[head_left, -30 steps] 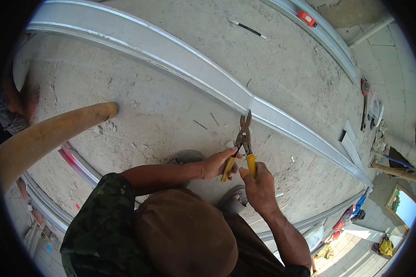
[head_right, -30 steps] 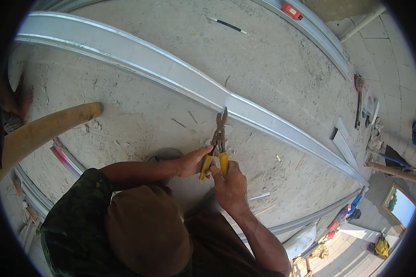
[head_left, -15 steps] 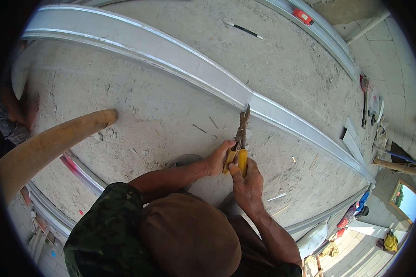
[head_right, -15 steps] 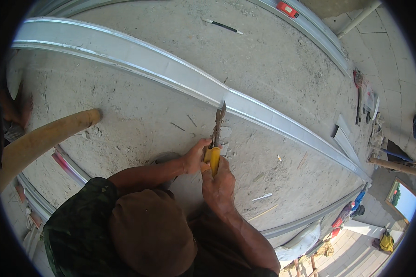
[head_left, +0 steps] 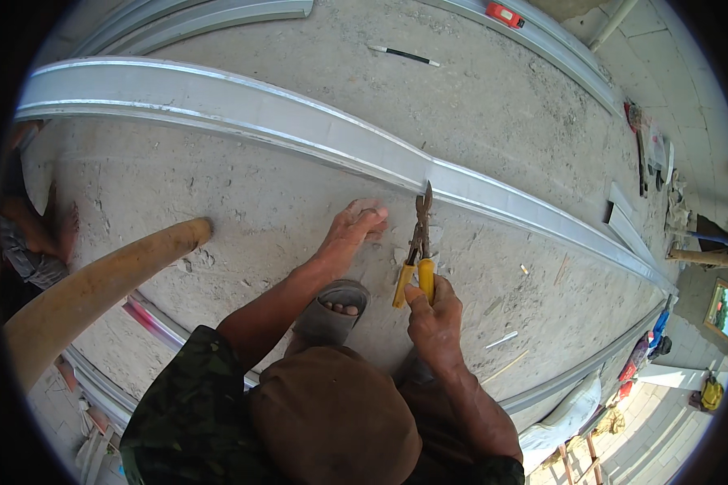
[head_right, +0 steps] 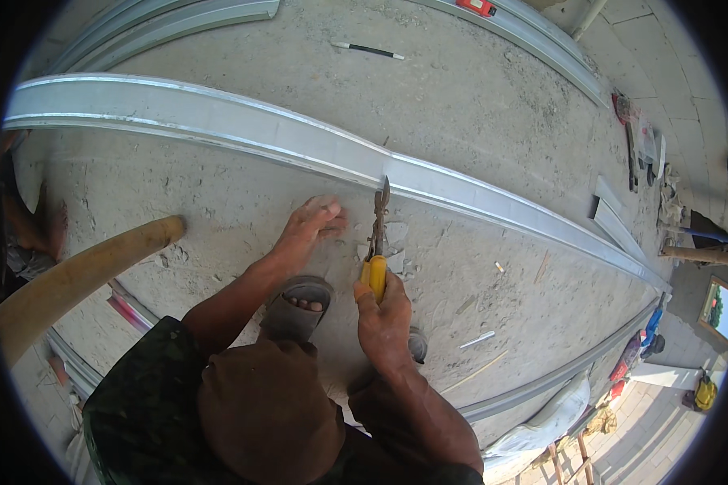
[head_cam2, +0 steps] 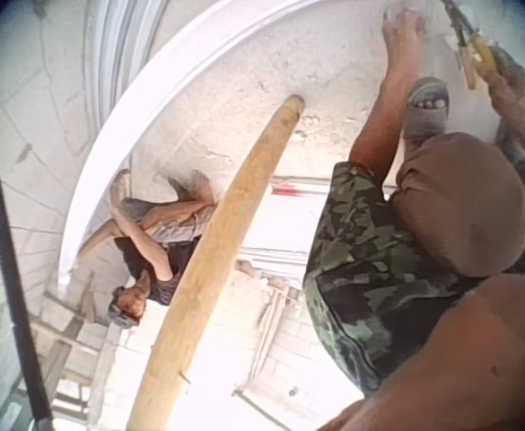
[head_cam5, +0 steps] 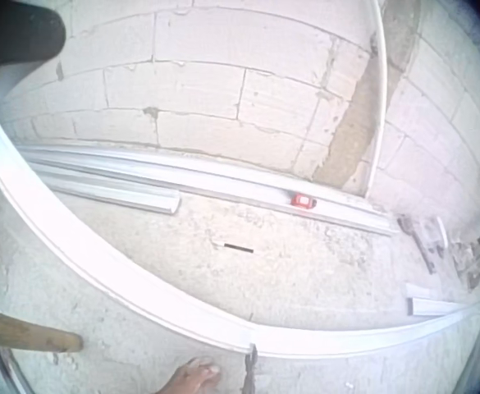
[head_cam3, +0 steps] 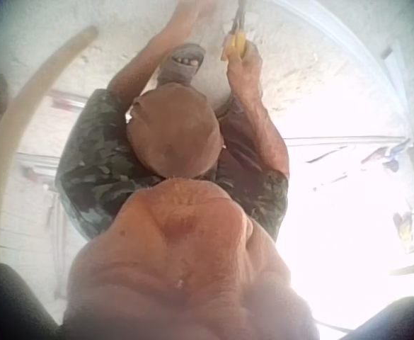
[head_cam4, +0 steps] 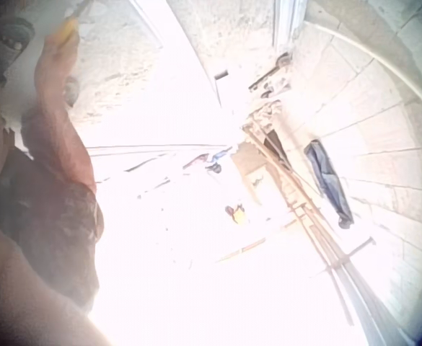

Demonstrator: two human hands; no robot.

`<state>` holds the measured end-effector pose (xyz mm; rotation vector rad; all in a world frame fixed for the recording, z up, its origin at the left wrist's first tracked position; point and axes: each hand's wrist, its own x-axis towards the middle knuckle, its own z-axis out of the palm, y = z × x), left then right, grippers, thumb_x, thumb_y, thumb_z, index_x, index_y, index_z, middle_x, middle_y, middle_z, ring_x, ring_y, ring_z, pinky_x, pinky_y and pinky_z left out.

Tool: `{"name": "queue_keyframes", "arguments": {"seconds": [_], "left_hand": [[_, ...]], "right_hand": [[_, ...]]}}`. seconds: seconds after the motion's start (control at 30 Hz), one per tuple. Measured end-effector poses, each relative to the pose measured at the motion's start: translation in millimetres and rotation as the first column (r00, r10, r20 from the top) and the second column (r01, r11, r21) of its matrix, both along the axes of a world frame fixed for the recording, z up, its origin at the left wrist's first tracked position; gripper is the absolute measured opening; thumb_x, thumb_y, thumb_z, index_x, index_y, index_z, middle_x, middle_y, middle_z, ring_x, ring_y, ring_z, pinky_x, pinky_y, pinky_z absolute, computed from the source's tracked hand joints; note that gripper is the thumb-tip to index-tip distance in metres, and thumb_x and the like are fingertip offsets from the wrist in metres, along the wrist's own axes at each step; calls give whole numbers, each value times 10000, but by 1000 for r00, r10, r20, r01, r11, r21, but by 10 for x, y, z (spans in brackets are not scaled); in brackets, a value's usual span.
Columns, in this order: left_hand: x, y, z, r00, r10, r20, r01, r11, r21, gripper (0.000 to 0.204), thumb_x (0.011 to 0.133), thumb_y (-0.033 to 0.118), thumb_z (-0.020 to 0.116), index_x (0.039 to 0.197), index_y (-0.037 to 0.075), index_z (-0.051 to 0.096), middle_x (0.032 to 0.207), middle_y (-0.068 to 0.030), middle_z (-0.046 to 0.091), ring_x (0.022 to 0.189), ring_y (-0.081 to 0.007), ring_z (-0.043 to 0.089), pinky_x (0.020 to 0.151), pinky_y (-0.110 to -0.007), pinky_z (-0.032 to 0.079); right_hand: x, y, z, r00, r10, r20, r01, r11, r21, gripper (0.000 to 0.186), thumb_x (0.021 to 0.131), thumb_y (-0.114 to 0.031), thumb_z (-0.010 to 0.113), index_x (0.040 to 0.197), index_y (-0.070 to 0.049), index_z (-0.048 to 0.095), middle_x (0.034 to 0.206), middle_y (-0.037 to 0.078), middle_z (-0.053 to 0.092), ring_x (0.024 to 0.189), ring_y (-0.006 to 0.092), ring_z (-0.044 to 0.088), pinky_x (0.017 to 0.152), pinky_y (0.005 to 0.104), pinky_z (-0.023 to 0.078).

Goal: The person measures and marks a long metal track using a tape measure and a marker before cutting into the side of it with shears.

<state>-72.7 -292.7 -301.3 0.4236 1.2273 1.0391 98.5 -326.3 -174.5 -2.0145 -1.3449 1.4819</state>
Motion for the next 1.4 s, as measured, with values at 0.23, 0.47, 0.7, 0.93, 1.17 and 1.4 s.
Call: {"name": "queue_keyframes", "arguments": {"seconds": [0.23,0.47,0.7,0.93,1.17,1.4], "left_hand": [[220,-64,-50,979,82,188,-70,995,-74,690,872,353,643,1371,-46,384,1216,-153,533,1150,-264,530,967,-405,444],[-210,426,157,842,500,203,-539,794,280,868,780,303,766,1437,65,252,1309,-75,449,1266,-209,397,1091,-424,301],[-662,758,278,826,485,288,-562,745,359,720,760,207,789,1340,53,390,1257,-59,476,1221,-175,445,1085,-374,324],[-640,725,233,786,586,198,-618,727,299,469,773,109,747,1176,34,519,1089,-60,556,1077,-178,531,976,-397,416],[-641,702,199,779,600,184,-626,724,290,419,787,94,723,1150,29,522,1068,-51,557,1063,-172,538,954,-404,428],[-625,699,290,776,612,155,-626,715,310,406,801,94,708,1154,19,520,1076,-60,564,1037,-179,561,930,-383,450]], "right_hand": [[23,96,141,977,-158,-144,136,979,-150,345,890,-171,623,1094,101,560,817,108,601,738,148,543,667,309,466],[75,50,39,980,-128,-153,113,988,-106,301,894,-164,619,1058,85,572,777,67,585,682,124,515,619,294,443],[63,173,159,946,-189,-263,138,970,-200,289,928,-171,603,1110,38,520,630,-49,419,446,26,359,388,216,292],[152,-38,-153,967,-131,-218,118,990,-71,311,918,-174,609,1116,52,529,654,-41,444,465,30,355,408,217,301],[130,-91,-210,990,-75,-119,81,995,51,349,906,-188,616,1124,77,553,753,11,512,646,68,424,560,244,374],[153,-79,-162,999,-12,-36,11,1000,-16,402,884,-155,608,1193,88,524,913,196,629,839,248,608,769,354,487]]}}
